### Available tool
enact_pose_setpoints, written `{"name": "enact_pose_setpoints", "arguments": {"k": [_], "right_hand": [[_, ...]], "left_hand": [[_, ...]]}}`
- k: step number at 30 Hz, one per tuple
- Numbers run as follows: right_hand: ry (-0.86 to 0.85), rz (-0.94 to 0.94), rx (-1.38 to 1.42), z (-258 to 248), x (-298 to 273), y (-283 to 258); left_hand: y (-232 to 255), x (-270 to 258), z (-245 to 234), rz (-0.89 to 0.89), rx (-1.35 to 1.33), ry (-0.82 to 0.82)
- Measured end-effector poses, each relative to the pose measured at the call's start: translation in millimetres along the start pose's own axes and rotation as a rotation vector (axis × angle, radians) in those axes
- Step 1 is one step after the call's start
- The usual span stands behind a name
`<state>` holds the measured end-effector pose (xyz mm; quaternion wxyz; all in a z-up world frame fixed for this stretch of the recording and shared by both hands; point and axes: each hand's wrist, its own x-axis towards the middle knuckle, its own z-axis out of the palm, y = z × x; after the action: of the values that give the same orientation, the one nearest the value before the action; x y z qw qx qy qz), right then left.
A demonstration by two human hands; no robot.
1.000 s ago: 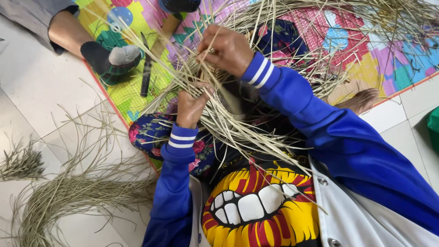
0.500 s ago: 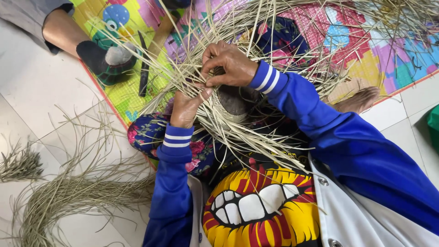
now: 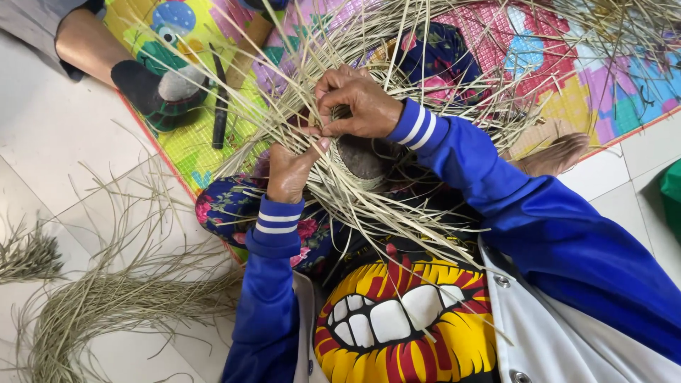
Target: Weaving dried straw strands into a circular pattern to form the base of a basket
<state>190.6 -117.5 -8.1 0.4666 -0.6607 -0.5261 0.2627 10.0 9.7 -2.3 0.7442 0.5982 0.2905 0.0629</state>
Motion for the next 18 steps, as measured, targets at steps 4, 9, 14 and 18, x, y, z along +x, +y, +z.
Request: {"name": "enact_pose_setpoints", "arguments": {"k": [4, 9, 14, 18], "right_hand": [[0.123, 0.009, -0.034, 12.1, 0.1, -10.7], [0.292, 0.053, -0.071, 28.9, 5.3, -2.3], [0.104, 0.004, 0.166, 9.7, 5.1, 7.0], [-0.059, -0.072, 0.026, -1.8, -3.4, 11.3]], "left_hand": [[-1.2, 1.6, -0.3, 0.012, 0.053, -0.005], [5.5, -0.9, 5.2, 0.040, 0.059, 0.000], [-3.4, 4.2, 6.3, 0.051, 0.137, 0.048], [-4.2, 3.8, 8.9, 0.205, 0.227, 0.027]]}}
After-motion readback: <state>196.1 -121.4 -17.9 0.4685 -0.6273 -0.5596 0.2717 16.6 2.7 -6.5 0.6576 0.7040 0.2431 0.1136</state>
